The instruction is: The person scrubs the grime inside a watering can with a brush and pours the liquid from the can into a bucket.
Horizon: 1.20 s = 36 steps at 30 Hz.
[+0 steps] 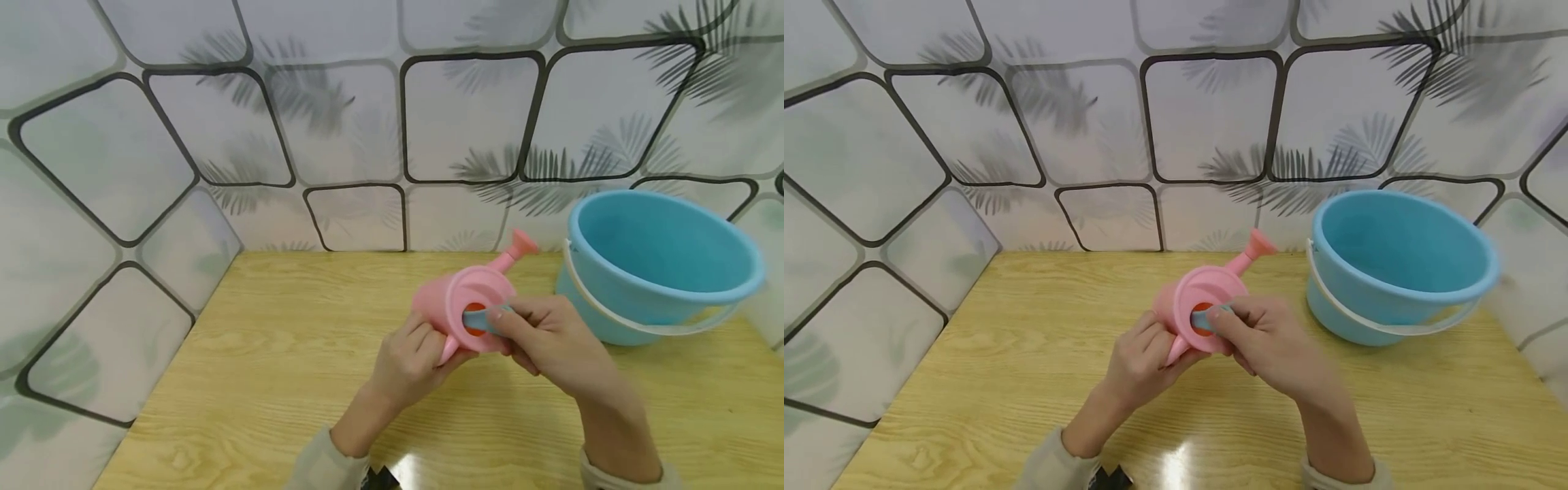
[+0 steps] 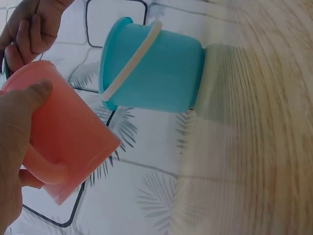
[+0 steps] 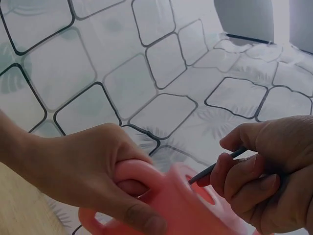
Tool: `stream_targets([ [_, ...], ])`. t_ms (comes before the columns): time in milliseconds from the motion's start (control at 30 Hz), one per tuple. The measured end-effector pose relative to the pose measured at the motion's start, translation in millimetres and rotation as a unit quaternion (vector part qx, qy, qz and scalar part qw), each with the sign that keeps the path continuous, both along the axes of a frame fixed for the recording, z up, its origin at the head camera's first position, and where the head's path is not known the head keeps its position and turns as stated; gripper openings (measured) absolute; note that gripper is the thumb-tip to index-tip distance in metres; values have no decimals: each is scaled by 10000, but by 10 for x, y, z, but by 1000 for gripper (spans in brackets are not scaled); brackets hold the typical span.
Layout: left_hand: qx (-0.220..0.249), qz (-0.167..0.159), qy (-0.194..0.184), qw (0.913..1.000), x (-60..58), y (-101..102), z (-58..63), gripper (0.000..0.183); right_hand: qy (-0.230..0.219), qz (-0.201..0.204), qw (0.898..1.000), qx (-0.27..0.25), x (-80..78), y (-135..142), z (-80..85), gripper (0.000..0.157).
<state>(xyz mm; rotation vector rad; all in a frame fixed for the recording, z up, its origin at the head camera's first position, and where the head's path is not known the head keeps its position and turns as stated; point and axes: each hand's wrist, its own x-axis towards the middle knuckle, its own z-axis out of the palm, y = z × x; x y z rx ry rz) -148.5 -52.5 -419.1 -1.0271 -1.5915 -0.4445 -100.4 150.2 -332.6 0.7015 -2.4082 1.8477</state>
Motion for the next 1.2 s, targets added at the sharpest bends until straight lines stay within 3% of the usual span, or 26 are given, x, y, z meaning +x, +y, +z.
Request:
stream_targets([
  [133,9,-33,19,10000,6,7,7,46,-82,-76,9999,130,-14,-27,-7,36],
  [333,-101,-24,-91,9999,-23,-11,11,45,192,-208,9996,-25,22,59,59,34],
  [533,-73,-69,-64,9999,-17,-4,-14,45,-199,-18,9998,58,-53,-41,-2,35],
  [800,76,15,-150,9999,-33,-35,-16,44,85,-117,9987,-498,-15,38,24,35],
  [933,69,54,-163,9998,-25,-56,-11,43,-136,90,9993,-337,-58,-57,-10,33],
  [1033,124,64,-164,9998,-26,-70,-7,42,-305,16,9992,-247,-62,-91,-18,34],
  [1200,171,52,-260,9995,-30,-81,5,42,-148,-120,9971,-735,-4,-20,1,36],
])
